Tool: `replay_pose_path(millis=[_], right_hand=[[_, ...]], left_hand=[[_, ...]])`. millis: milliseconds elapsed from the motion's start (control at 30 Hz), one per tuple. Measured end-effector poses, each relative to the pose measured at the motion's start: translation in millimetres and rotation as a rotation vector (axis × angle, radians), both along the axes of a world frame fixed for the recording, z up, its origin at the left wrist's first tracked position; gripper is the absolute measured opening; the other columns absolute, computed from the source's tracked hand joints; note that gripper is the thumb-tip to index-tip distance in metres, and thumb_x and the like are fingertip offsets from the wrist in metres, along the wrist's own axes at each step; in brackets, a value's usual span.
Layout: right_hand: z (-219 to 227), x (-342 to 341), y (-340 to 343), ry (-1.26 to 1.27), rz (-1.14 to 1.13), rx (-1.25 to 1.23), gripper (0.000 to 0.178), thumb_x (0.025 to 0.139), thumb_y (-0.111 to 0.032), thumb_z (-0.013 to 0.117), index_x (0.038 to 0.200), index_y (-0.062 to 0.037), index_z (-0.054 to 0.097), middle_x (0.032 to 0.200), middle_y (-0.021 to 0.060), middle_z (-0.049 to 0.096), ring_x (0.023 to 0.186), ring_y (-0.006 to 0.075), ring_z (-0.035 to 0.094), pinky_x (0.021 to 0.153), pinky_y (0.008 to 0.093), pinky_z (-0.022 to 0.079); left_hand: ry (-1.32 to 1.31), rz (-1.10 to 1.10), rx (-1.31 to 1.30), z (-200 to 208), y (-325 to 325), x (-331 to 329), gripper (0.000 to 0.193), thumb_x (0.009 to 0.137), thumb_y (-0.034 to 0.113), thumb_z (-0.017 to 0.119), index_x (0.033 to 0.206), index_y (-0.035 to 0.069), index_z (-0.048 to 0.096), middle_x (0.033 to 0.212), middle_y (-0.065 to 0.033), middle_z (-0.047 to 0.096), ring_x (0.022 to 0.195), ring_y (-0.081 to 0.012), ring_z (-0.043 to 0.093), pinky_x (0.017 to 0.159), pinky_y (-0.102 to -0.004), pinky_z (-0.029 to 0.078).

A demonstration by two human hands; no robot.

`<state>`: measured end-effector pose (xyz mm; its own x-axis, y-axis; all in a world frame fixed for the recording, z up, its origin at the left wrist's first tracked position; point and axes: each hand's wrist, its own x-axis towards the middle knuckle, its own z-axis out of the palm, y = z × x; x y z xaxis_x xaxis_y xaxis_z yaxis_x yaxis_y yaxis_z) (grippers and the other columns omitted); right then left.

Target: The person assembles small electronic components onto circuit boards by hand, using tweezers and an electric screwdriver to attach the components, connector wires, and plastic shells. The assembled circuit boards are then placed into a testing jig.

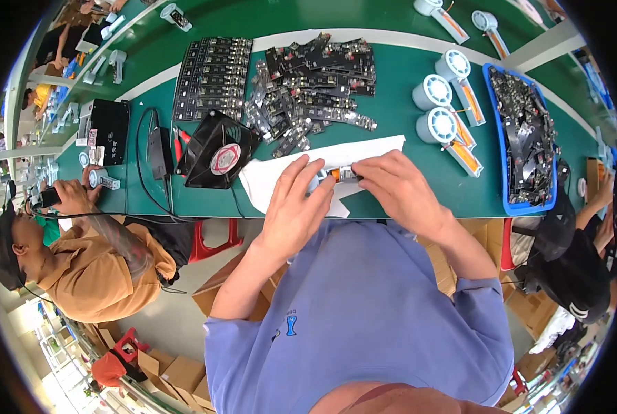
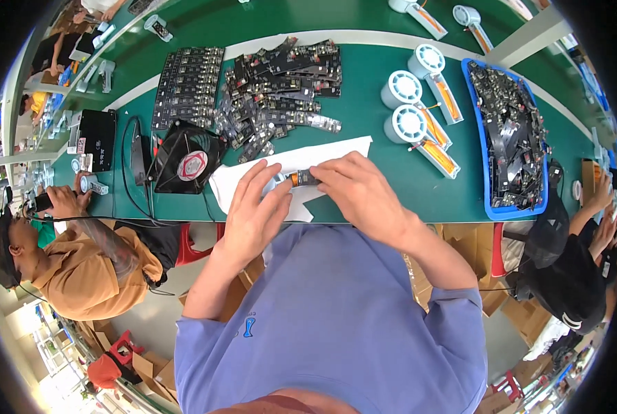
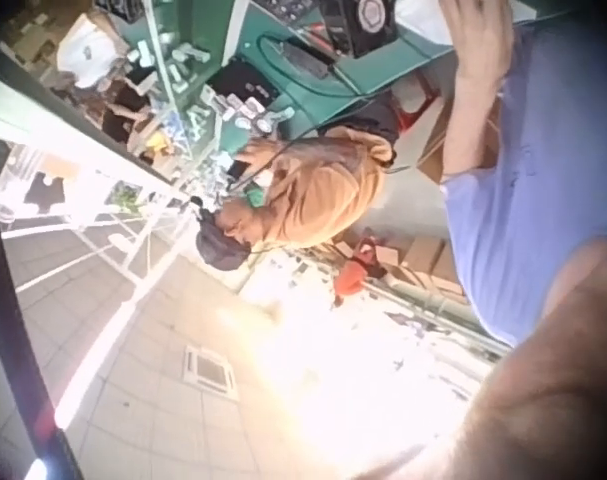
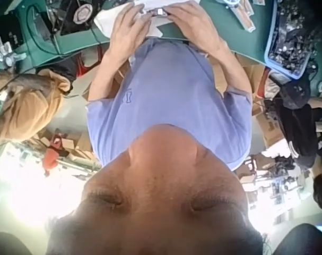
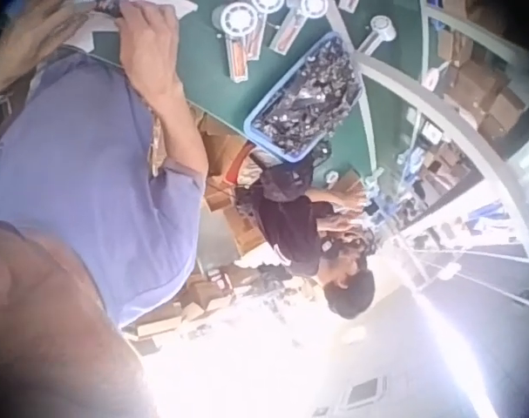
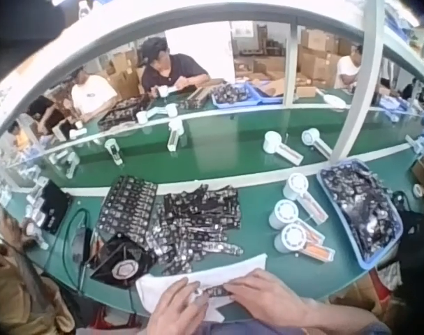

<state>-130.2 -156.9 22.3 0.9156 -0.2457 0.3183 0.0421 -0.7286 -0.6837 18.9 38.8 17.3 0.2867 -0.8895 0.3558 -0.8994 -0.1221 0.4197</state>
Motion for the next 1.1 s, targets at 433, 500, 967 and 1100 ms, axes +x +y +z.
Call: replay_pose_path(millis=[433,500,967,1100], right_hand=[[1,13,-3,-0.016,0.154,-0.183,0.036,0.085,-0.003,0.07,0.12,0.0016,0.073,0.117,0.0089,0.074,0.102,0.0277,0.065,0.089,0.0394,0.055],[2,14,-6,0.017,0.186,-0.165,0.035,0.085,-0.002,0.069,0.119,0.0022,0.073,0.118,0.0083,0.074,0.102,0.0271,0.065,0.088,0.0394,0.056],[5,11,-10,0.042,0.051,0.019,0.029,0.088,-0.001,0.076,0.117,0.0041,0.073,0.112,0.016,0.075,0.099,0.0351,0.067,0.088,0.0432,0.056],[2,10,-11,0.044,0.075,0.006,0.028,0.089,-0.003,0.076,0.116,0.0039,0.073,0.112,0.0165,0.075,0.103,0.0362,0.067,0.091,0.0439,0.055]], left_hand=[[0.149,0.025,-0.095,-9,1,-1,0.051,0.085,-0.002,0.082,0.129,0.0,0.058,0.135,-0.0186,0.066,0.132,-0.0421,0.061,0.107,-0.0478,0.052],[0.147,0.029,-0.098,-9,1,-1,0.049,0.084,-0.003,0.082,0.127,0.0,0.059,0.135,-0.0185,0.066,0.131,-0.042,0.062,0.106,-0.0473,0.052],[-0.154,-0.024,0.154,-13,6,-10,0.042,0.087,0.003,0.065,0.129,0.003,0.065,0.151,-0.0239,0.05,0.147,-0.0486,0.041,0.121,-0.066,0.034],[-0.163,-0.015,0.185,-14,7,-9,0.043,0.09,0.005,0.067,0.133,0.002,0.064,0.151,-0.0242,0.05,0.147,-0.0487,0.041,0.122,-0.0654,0.033]])
